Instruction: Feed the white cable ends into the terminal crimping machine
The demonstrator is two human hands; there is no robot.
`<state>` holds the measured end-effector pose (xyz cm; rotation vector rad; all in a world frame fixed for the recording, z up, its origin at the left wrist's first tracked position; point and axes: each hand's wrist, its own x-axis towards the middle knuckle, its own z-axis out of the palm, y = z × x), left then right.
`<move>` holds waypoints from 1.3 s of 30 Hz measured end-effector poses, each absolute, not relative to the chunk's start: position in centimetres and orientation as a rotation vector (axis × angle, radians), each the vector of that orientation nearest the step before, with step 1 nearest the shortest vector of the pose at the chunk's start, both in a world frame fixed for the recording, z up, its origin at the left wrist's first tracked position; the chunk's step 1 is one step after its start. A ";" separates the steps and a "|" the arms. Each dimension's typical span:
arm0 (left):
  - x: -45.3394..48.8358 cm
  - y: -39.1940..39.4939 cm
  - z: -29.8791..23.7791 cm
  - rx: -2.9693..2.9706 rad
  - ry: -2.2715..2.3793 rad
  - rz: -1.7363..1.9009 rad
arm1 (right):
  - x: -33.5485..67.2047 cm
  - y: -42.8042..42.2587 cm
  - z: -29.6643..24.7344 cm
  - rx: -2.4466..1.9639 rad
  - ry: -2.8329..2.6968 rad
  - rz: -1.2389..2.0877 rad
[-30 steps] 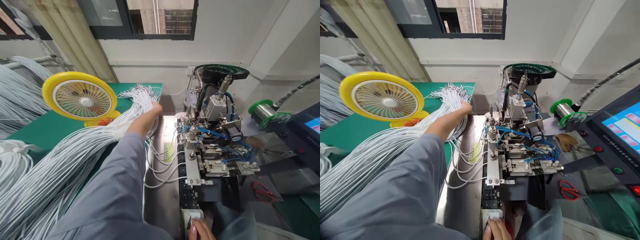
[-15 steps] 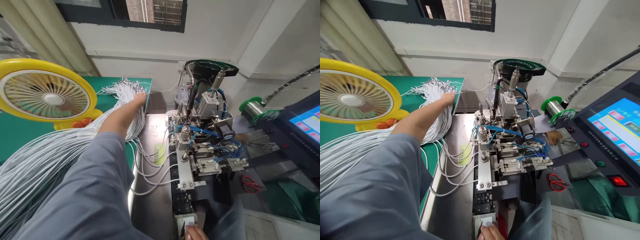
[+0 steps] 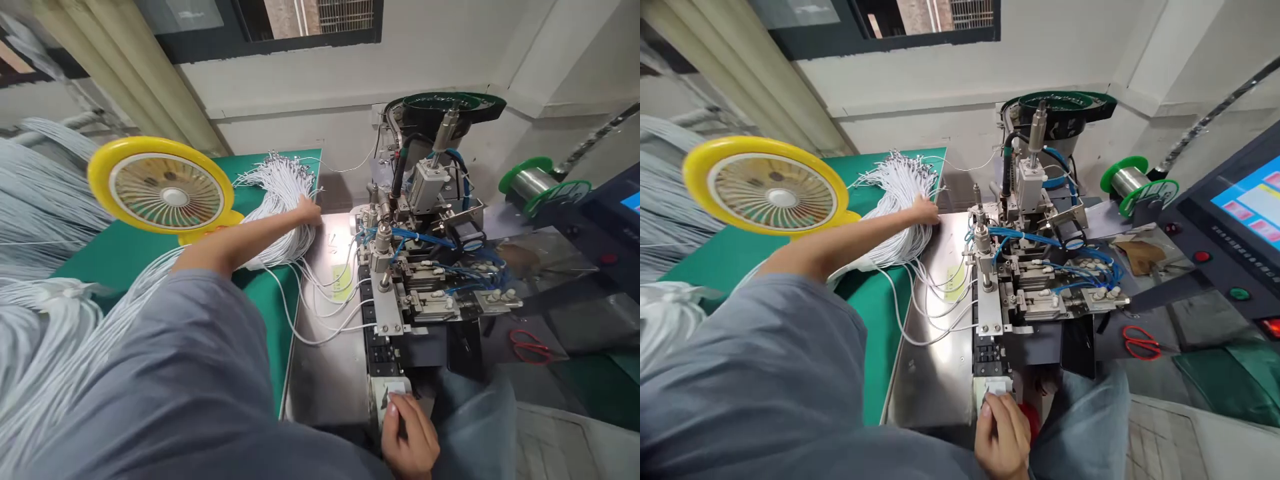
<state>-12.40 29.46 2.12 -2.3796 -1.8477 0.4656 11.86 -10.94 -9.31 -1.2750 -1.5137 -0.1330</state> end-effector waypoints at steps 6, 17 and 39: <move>-11.8 20.4 0.9 -2.287 -1.649 0.587 | 12.1 -10.8 -8.9 -1.193 -1.521 -0.003; -12.6 21.4 1.1 -2.254 -1.615 0.591 | 12.0 -10.4 -8.2 -1.188 -1.501 0.047; -11.3 24.7 3.3 -2.319 -1.768 0.442 | 11.6 -9.9 -8.5 -1.142 -1.517 0.016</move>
